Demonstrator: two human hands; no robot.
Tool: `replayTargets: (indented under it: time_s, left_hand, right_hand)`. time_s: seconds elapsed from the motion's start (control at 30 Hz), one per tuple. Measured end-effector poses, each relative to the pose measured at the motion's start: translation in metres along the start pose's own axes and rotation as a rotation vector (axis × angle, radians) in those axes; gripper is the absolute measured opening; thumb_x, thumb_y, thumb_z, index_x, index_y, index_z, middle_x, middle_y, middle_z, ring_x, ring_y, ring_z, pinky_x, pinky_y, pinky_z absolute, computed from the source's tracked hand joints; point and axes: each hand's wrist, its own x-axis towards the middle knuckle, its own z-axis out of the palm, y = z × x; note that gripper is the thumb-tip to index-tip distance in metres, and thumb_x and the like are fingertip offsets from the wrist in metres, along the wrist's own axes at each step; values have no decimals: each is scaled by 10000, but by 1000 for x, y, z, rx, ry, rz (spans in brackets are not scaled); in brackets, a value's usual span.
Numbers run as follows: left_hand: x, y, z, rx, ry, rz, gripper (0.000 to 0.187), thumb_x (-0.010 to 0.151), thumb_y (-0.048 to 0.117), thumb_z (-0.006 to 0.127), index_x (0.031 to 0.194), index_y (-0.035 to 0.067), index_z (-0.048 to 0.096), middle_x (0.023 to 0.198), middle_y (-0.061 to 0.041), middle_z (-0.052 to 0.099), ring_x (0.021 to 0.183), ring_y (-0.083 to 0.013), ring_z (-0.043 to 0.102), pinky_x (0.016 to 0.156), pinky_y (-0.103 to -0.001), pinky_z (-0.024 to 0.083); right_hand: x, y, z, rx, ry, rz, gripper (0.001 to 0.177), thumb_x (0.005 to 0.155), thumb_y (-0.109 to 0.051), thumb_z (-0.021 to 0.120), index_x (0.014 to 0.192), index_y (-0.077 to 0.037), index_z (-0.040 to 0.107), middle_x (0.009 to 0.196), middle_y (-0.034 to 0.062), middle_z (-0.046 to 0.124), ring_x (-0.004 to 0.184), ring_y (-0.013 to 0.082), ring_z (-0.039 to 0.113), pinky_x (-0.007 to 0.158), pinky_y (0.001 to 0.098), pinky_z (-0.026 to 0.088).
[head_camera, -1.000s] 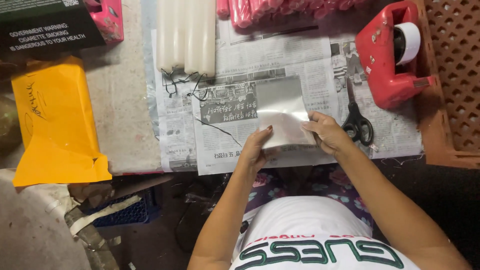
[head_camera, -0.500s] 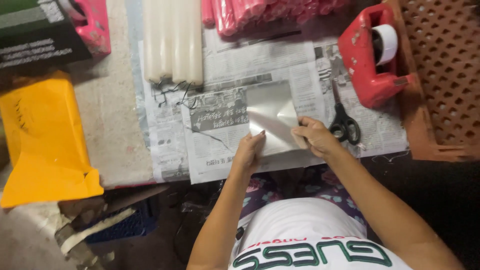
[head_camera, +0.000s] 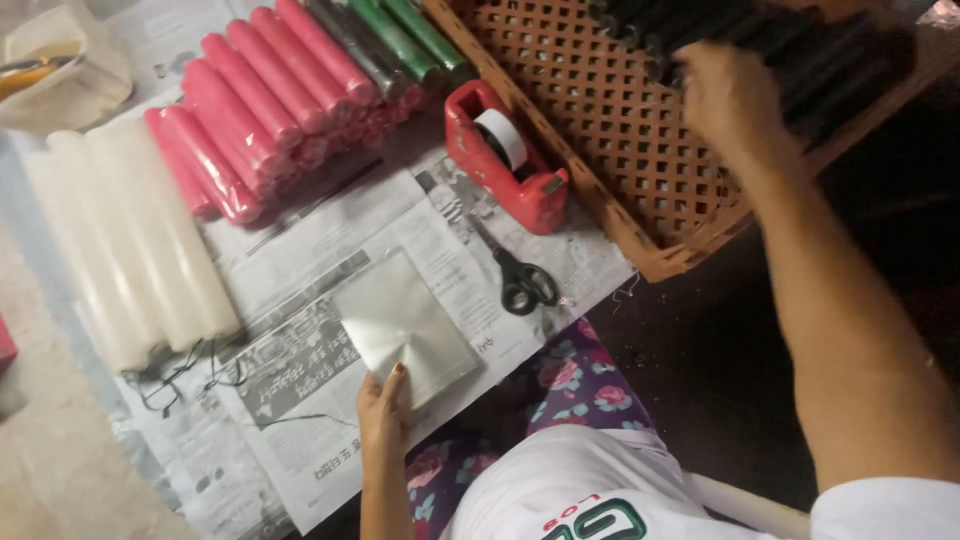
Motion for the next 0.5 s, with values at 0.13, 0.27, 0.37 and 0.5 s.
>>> replayTargets:
  time_s: [0.13,0.27,0.37,0.5]
  left_hand:
    - [-1,3,4,29,22,-18,386,908,230,683,1232,41,591,1050,-179,653,856,-340,646,502,-469,550]
    - [-5,5,7,71,15,-12,345,925,250,668,1181,42,565,989,-185,602,755,-337,629,397,-437,549]
    - [9,-10,-2,10,-15,26,307,938,220,664,1187,59,586,991,-163,649,776,-315,657,421,-416,558]
    - [21,-20,-11,17,7,45,311,932,192,696,1207,66,623,1015,-119,676,816,-248,640,577,-341,545]
  right_hand:
    - [4,113,37,-250,-191,227,494,1005,-284,718,1398,11,669,1260,319,626,1116,539,484,801,621,494]
    - [-12,132,46,-350,-391,370,721,874,-587,748,1432,-139,663,1523,273,405,1207,596,414,859,647,505]
    - [-23,143,55,-383,-330,349,640,895,-504,787,1389,-107,695,1543,248,396,1075,567,571,776,609,564]
    - [-42,151,49,-322,-31,234,335,925,-222,865,1199,-42,793,1368,189,586,949,362,711,673,472,619]
